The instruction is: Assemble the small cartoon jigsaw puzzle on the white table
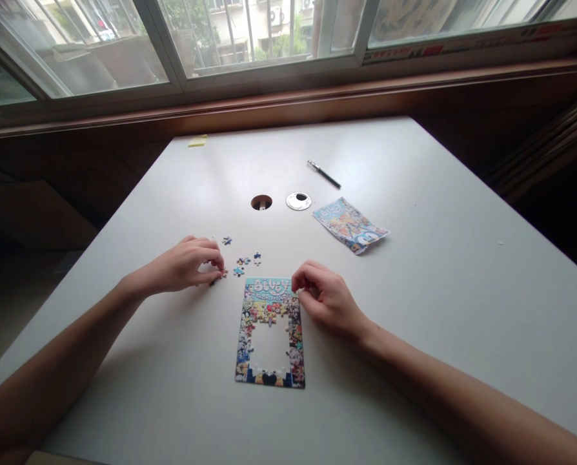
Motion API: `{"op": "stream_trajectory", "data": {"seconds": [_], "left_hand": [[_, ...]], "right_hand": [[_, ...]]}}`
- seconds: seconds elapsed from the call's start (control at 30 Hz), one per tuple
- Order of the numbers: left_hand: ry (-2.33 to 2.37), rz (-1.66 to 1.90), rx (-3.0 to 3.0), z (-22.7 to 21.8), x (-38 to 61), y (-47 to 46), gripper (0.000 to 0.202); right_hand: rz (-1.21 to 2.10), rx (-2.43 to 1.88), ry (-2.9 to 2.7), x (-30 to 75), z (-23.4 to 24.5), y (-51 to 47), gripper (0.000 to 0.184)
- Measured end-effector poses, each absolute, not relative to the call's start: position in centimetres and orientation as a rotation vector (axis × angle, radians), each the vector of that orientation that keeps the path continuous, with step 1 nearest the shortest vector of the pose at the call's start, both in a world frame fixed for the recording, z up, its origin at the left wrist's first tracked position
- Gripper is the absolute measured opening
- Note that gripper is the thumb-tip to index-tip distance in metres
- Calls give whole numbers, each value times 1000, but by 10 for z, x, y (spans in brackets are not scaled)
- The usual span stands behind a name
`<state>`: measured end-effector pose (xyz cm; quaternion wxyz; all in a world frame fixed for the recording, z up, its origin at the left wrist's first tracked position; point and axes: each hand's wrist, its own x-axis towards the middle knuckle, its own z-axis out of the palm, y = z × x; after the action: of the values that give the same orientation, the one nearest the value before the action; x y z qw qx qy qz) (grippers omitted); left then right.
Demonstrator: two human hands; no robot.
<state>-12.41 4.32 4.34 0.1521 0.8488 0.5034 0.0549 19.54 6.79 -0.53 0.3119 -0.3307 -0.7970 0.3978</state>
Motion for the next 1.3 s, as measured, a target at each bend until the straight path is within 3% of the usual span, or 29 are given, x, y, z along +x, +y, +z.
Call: {"op": "stream_trajectory", "data": {"seconds": [0.23, 0.57, 0.7, 0.9, 1.3], "left_hand": [[1788, 280, 2468, 60, -168, 53, 17], [1671, 132, 2428, 51, -163, 53, 19], [1649, 77, 2418, 57, -164, 51, 30], [1649, 38, 2430, 61, -169, 50, 14], [1611, 147, 2436, 53, -164, 52, 13]], "right_hand": [[1055, -862, -2107, 196, -7, 68, 22], [1045, -877, -2122, 197, -7, 69, 21], [1058, -871, -2116, 198, -8, 69, 21], [1070, -866, -2119, 197, -9, 69, 21], [1075, -862, -2114, 199, -10, 69, 21]]}}
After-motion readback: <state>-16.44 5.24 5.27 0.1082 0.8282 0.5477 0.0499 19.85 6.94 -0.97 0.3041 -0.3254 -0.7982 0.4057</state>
